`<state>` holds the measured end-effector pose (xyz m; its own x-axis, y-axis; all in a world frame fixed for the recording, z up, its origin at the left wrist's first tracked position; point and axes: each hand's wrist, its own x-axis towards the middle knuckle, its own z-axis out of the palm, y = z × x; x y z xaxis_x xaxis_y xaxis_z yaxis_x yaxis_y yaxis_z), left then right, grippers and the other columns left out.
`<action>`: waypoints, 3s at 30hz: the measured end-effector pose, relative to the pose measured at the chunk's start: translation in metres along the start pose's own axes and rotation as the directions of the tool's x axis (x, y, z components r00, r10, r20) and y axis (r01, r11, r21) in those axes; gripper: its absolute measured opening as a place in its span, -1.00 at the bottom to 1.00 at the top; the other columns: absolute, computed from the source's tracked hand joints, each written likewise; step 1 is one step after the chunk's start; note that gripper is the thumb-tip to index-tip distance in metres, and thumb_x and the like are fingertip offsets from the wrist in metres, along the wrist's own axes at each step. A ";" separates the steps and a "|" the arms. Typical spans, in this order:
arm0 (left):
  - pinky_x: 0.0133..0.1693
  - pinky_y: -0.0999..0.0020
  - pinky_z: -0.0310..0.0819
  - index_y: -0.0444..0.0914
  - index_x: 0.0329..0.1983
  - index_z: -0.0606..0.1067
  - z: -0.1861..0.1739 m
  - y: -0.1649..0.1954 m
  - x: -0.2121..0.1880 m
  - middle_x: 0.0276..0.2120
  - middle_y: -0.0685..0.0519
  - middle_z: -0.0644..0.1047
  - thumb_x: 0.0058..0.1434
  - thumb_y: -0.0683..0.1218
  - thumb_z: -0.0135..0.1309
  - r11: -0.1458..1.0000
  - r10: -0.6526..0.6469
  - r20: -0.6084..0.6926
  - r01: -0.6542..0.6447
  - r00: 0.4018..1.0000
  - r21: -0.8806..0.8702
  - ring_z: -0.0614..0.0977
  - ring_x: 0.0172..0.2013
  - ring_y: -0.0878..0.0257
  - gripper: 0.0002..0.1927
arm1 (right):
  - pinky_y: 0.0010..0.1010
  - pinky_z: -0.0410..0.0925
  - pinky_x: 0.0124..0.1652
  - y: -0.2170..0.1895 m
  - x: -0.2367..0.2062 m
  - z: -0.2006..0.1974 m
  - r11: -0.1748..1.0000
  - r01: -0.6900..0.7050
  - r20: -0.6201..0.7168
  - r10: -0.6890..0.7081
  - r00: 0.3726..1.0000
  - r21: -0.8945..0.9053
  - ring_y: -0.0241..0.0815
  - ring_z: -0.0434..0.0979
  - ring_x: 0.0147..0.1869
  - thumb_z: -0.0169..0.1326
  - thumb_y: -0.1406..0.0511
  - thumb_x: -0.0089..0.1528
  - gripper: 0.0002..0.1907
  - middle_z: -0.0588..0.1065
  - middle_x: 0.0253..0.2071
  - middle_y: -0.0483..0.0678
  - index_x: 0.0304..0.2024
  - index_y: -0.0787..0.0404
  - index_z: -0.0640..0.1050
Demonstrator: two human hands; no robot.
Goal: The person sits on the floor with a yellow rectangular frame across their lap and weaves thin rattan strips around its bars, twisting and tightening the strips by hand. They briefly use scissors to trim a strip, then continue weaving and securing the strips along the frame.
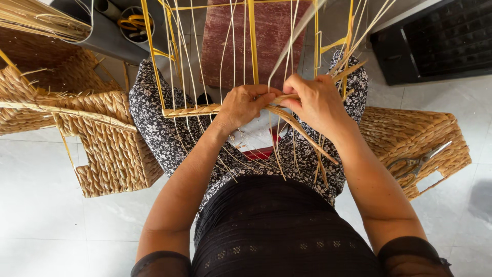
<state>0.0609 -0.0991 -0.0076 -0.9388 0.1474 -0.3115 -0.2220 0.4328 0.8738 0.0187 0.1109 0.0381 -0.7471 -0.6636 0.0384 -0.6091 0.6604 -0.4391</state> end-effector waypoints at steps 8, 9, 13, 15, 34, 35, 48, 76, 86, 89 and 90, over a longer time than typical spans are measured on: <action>-0.47 0.59 0.57 -0.16 0.02 0.64 0.002 -0.003 0.001 -0.34 0.17 0.71 0.32 -0.06 0.14 0.959 -0.108 -0.036 0.095 0.994 -0.268 0.56 -0.58 0.53 -0.75 | -0.20 0.40 -0.45 0.005 -0.013 -0.005 0.883 -0.438 0.219 0.466 0.857 -0.167 -0.09 0.61 -0.45 0.31 0.00 0.21 -0.63 0.59 -0.49 -0.10 -0.31 0.13 0.56; -0.50 0.59 0.54 -0.19 0.00 0.64 0.003 -0.004 0.003 -0.35 0.14 0.71 0.31 -0.08 0.15 0.955 -0.116 -0.033 0.103 0.993 -0.279 0.55 -0.58 0.52 -0.76 | -0.21 0.39 -0.43 0.005 -0.018 -0.010 0.925 -0.356 0.100 0.370 0.924 -0.134 -0.09 0.60 -0.42 0.30 0.03 0.21 -0.66 0.57 -0.45 -0.09 -0.31 0.13 0.58; -0.55 0.60 0.55 -0.28 -0.07 0.59 0.002 -0.004 0.009 -0.35 0.07 0.71 0.30 -0.12 0.16 0.955 -0.117 -0.041 0.101 0.992 -0.278 0.62 -0.53 0.52 -0.81 | -0.31 0.40 -0.38 -0.007 -0.040 -0.025 0.983 -0.184 -0.164 0.178 0.970 -0.019 -0.16 0.61 -0.34 0.25 0.11 0.32 -0.76 0.56 -0.36 -0.09 -0.27 0.13 0.62; -0.57 0.59 0.57 -0.30 -0.08 0.55 0.001 -0.002 0.009 -0.34 0.06 0.71 0.30 -0.14 0.16 0.958 -0.118 -0.035 0.105 0.992 -0.266 0.66 -0.53 0.50 -0.83 | -0.31 0.38 -0.41 -0.015 -0.044 -0.021 0.982 -0.191 -0.126 0.191 0.974 0.012 -0.16 0.60 -0.39 0.26 0.12 0.32 -0.74 0.56 -0.40 -0.09 -0.31 0.16 0.62; -0.50 0.43 0.60 -0.21 -0.19 0.67 -0.024 0.024 0.023 -0.38 0.01 0.71 0.19 -0.07 0.24 0.977 -0.143 0.350 0.188 0.926 -0.098 0.71 -0.54 0.29 -0.82 | -0.15 0.21 -0.04 -0.009 -0.012 -0.042 0.986 0.048 -0.042 -0.056 0.998 -0.161 -0.21 0.47 -0.15 0.32 0.37 0.23 -0.80 0.58 -0.26 -0.26 -0.13 -0.05 0.73; -0.49 0.40 0.60 -0.22 -0.24 0.68 -0.018 0.024 0.023 -0.42 0.00 0.71 0.17 -0.06 0.25 0.985 -0.158 0.307 0.174 0.938 -0.025 0.71 -0.55 0.28 -0.84 | -0.15 0.19 -0.02 -0.012 -0.010 -0.044 0.988 0.030 -0.047 -0.037 0.998 -0.153 -0.20 0.46 -0.12 0.31 0.38 0.27 -0.81 0.58 -0.23 -0.27 -0.12 -0.04 0.73; -0.49 0.31 0.59 -0.25 -0.16 0.45 0.010 0.001 -0.002 -0.55 0.04 0.62 0.41 -0.05 0.01 0.988 0.121 -0.025 -0.119 0.992 0.097 0.68 -0.64 0.27 -0.84 | -0.19 0.41 -0.37 -0.007 -0.006 0.023 0.953 -0.303 0.081 0.302 0.950 0.006 -0.03 0.59 -0.39 0.10 0.31 0.36 -0.88 0.58 -0.37 0.01 -0.15 0.17 0.65; -0.41 0.25 0.61 -0.18 -0.10 0.53 0.022 0.013 0.020 -0.48 -0.02 0.66 0.34 0.02 0.09 0.878 0.084 -0.050 -0.050 0.995 0.476 0.66 -0.54 0.19 -0.80 | -0.32 0.56 -0.07 0.010 -0.006 0.023 0.165 -0.061 0.001 0.341 0.940 0.984 -0.13 0.67 -0.13 0.01 0.25 0.44 -0.77 0.62 -0.14 0.09 -0.04 0.30 0.55; -0.47 0.47 0.57 0.01 -0.05 0.62 0.002 0.025 0.018 -0.40 0.19 0.69 0.30 0.10 0.10 0.996 -0.080 0.152 0.083 0.985 -0.017 0.58 -0.69 0.41 -0.77 | -0.28 0.53 -0.14 0.026 -0.013 -0.002 0.986 -0.019 -0.095 0.035 0.995 0.167 -0.09 0.68 -0.10 0.35 0.31 0.22 -0.63 0.62 -0.19 0.03 -0.09 0.31 0.44; -0.50 0.46 0.53 -0.14 -0.13 0.64 0.000 0.025 0.018 -0.42 0.10 0.67 0.41 0.06 0.02 0.987 -0.089 0.146 0.107 0.985 -0.119 0.58 -0.66 0.42 -0.75 | -0.35 0.51 -0.28 0.028 -0.021 0.004 0.982 -0.119 -0.028 0.124 0.992 0.145 -0.16 0.70 -0.18 0.30 0.25 0.25 -0.74 0.65 -0.25 -0.09 -0.15 0.21 0.50; -0.51 0.46 0.53 -0.16 -0.16 0.64 0.000 0.024 0.018 -0.41 0.12 0.68 0.40 0.04 0.00 0.984 -0.095 0.128 0.113 0.987 -0.138 0.58 -0.66 0.41 -0.74 | -0.32 0.48 -0.33 0.028 -0.023 0.006 0.978 -0.191 0.005 0.192 0.981 0.084 -0.15 0.68 -0.26 0.30 0.21 0.26 -0.75 0.63 -0.33 -0.09 -0.20 0.18 0.52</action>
<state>0.0384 -0.0861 0.0076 -0.8718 0.2182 -0.4385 -0.3608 0.3195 0.8762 0.0204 0.1428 0.0195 -0.8487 -0.5264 -0.0506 -0.4305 0.7432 -0.5122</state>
